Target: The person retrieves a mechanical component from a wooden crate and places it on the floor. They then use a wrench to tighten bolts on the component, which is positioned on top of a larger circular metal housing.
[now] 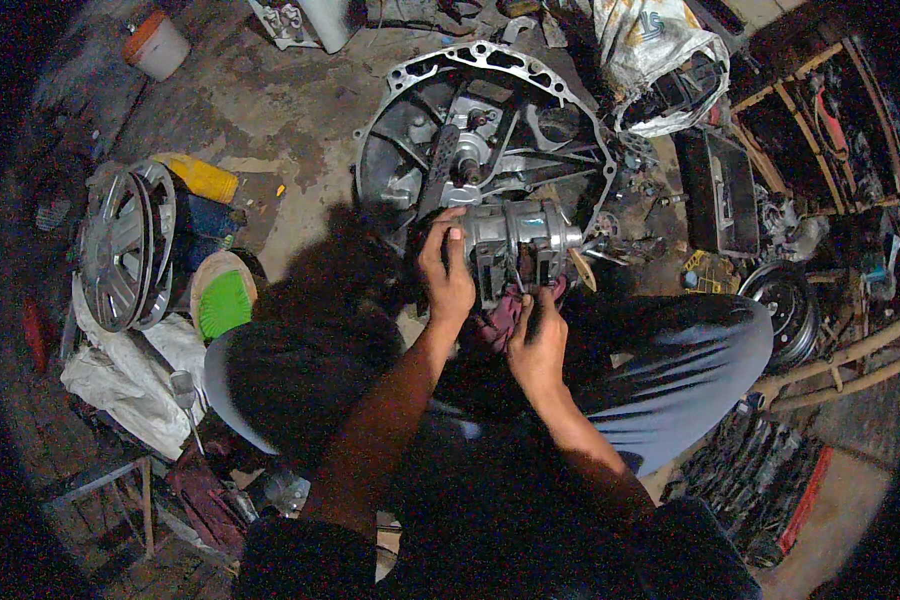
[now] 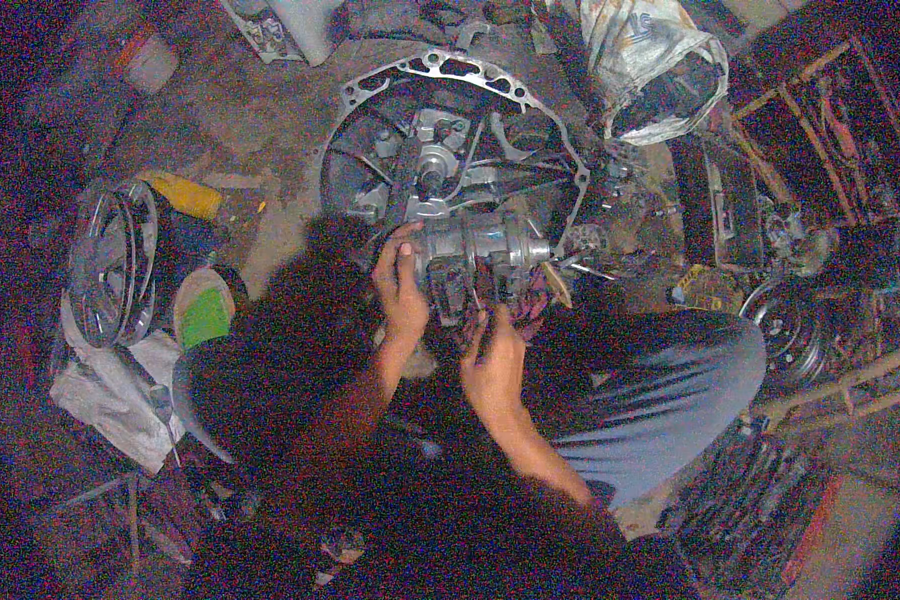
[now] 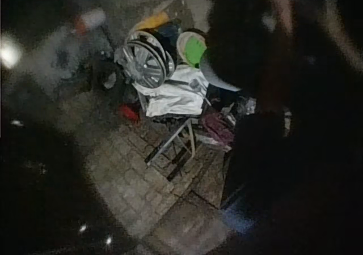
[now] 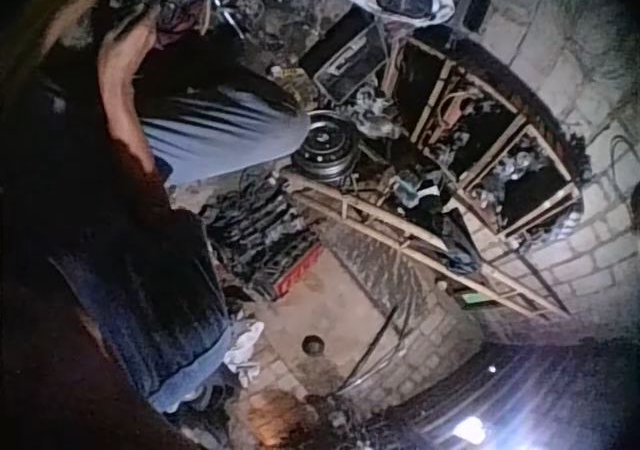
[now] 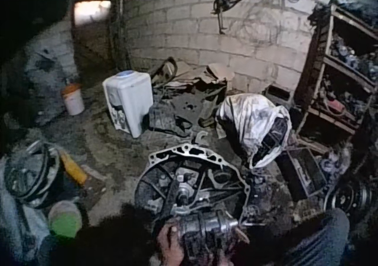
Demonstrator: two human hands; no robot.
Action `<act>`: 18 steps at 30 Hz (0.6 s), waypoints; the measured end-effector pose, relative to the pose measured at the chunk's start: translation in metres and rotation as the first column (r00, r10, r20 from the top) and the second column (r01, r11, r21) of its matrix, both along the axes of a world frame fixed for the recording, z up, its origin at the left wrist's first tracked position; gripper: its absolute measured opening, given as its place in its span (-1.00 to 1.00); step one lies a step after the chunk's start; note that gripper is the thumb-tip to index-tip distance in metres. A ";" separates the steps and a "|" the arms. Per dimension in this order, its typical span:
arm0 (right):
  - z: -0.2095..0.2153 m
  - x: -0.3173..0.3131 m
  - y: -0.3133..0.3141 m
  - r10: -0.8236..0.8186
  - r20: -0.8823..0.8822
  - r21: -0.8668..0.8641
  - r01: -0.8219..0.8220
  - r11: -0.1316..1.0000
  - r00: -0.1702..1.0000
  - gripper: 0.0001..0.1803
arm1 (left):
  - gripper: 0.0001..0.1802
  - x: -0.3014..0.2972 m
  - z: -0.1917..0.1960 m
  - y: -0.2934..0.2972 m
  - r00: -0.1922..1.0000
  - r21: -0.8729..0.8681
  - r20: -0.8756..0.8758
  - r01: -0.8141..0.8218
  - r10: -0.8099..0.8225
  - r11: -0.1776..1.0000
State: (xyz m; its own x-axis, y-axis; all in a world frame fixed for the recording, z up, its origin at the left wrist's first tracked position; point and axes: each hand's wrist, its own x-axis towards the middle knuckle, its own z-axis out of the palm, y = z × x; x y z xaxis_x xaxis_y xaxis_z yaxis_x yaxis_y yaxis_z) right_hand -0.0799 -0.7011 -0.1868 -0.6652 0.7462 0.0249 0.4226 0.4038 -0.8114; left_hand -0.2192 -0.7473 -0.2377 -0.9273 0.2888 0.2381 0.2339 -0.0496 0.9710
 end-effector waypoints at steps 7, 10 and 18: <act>-0.019 -0.015 -0.008 -0.117 -0.060 -0.140 0.108 0.984 0.991 -0.71 | -0.69 -0.001 -0.001 0.000 0.999 0.016 0.043 0.005 -0.006 1.000; -0.017 -0.018 -0.010 -0.164 -0.043 -0.208 0.152 0.966 0.985 -0.70 | -0.69 0.000 -0.001 -0.001 1.000 -0.021 0.012 -0.016 0.016 1.000; -0.014 -0.027 -0.005 -0.178 -0.033 -0.201 0.168 0.965 0.984 -0.64 | -0.72 -0.001 -0.008 0.000 1.000 -0.042 0.009 -0.027 0.028 0.999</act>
State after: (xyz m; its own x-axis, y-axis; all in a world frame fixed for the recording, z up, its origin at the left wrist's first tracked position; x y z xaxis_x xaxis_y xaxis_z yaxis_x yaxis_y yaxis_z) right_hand -0.1066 -0.7058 -0.2004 -0.5276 0.8431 -0.1038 0.4289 0.1589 -0.8893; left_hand -0.2206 -0.7476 -0.2460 -0.9372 0.2725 0.2176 0.2254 -0.0027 0.9743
